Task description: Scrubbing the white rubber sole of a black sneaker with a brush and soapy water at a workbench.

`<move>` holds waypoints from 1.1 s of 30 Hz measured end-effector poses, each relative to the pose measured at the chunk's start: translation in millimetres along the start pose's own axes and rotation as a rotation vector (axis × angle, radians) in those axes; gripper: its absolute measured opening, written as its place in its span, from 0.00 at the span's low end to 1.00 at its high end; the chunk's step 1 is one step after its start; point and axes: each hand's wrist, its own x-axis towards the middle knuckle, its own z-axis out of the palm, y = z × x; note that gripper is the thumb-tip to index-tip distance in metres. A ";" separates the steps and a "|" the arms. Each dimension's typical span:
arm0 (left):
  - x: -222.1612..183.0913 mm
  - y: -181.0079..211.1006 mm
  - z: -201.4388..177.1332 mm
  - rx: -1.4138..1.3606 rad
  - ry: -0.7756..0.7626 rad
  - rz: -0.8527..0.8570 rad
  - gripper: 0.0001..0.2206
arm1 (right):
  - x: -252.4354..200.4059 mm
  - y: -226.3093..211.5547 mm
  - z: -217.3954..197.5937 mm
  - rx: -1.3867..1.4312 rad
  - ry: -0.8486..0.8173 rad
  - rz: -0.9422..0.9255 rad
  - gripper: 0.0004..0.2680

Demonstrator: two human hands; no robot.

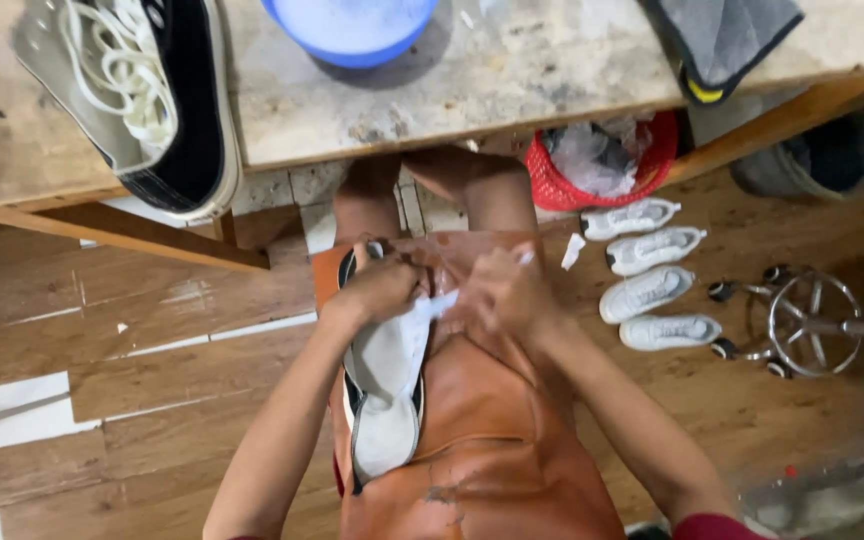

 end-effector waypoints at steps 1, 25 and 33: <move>15.3 -12.7 17.9 -0.010 -0.007 0.004 0.10 | 7.3 -23.3 -16.4 0.007 0.014 -0.198 0.05; 40.6 -21.7 64.6 -0.066 -0.014 -0.006 0.12 | 30.6 6.7 -19.8 0.176 -0.135 -0.365 0.08; -0.4 15.3 -0.1 -0.132 -0.008 0.003 0.13 | 31.8 7.0 -18.8 0.869 -0.503 -0.199 0.08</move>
